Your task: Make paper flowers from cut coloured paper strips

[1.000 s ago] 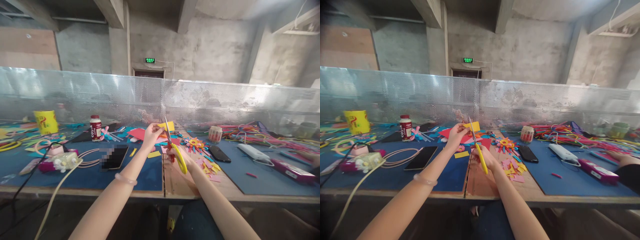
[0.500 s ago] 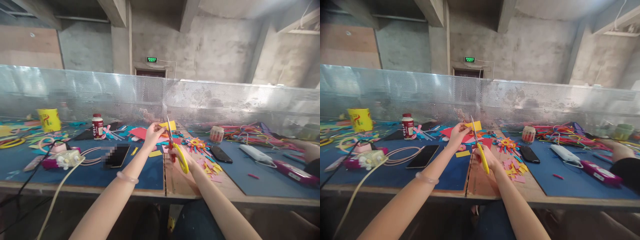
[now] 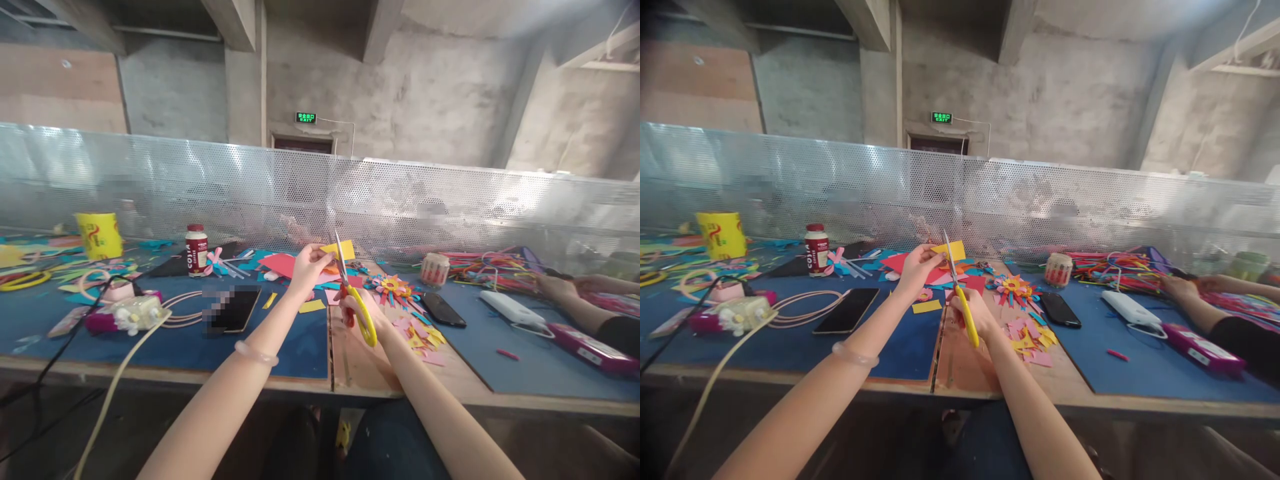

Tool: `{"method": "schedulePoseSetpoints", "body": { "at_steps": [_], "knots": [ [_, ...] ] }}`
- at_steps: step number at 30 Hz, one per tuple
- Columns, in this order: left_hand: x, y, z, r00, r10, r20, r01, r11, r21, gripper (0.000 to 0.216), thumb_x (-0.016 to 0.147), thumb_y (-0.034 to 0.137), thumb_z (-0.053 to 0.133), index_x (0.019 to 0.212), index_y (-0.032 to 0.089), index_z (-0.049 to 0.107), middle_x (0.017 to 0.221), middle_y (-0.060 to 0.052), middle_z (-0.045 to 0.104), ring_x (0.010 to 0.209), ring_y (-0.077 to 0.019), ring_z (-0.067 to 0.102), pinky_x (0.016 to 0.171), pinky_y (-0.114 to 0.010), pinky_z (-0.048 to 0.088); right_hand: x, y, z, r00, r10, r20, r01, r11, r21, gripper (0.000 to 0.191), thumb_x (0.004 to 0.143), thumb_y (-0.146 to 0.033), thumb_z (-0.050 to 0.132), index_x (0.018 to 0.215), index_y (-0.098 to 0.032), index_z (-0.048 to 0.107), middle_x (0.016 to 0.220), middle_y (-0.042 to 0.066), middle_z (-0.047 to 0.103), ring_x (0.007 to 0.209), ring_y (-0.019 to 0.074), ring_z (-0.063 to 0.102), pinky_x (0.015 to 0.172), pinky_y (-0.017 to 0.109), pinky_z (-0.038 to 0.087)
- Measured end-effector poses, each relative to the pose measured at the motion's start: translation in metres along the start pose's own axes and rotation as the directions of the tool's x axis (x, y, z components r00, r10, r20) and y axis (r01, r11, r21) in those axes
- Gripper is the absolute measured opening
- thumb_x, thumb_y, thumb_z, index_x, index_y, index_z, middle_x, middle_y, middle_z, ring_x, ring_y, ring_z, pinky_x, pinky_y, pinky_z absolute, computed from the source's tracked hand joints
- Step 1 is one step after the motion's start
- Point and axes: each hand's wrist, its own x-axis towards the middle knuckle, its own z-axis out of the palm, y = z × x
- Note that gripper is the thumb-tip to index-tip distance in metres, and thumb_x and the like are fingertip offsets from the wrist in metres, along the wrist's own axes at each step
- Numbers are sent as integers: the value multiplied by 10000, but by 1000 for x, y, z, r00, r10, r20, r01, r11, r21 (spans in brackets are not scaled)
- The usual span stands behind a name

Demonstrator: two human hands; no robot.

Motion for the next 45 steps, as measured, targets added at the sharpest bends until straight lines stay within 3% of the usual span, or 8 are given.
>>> {"method": "schedulePoseSetpoints", "body": {
  "at_steps": [6, 17, 28, 45],
  "knots": [
    [0, 1, 0, 1000, -9, 11, 9, 1000, 6, 260, 659, 272, 683, 844, 147, 550, 708, -21, 633, 660, -167, 632, 676, -323, 512, -2, 0, 1, 1000, -14, -4, 14, 999, 44, 103, 689, -219, 431, 652, -177, 518, 423, -28, 486, 414, 123, 487, 465, 227, 390],
    [-1, 0, 0, 1000, -1, 16, 1, 1000, 12, 268, 665, 276, 681, 861, 152, 546, 690, -7, 621, 653, -162, 631, 657, -303, 510, -3, 2, 4, 999, -39, -25, 39, 999, 36, 253, 713, -258, 416, 471, -184, 427, 378, -14, 476, 368, 100, 474, 434, 212, 383],
    [-1, 1, 1, 1000, 1, 0, -1, 1000, -5, 231, 660, 242, 687, 835, 146, 570, 668, 1, 624, 624, -156, 630, 628, -284, 502, 4, 25, 7, 998, -8, -68, 14, 997, 78, 179, 693, -265, 398, 537, -183, 429, 380, -19, 508, 308, 95, 439, 334, 193, 307],
    [0, -1, 2, 1000, -7, 7, 7, 998, -55, 231, 652, 216, 696, 840, 142, 584, 676, -7, 640, 626, -154, 633, 634, -286, 514, 5, 24, 10, 990, 27, -140, -17, 997, 72, 148, 667, -276, 423, 548, -188, 428, 340, -45, 461, 278, 102, 434, 311, 189, 298]
  ]
}}
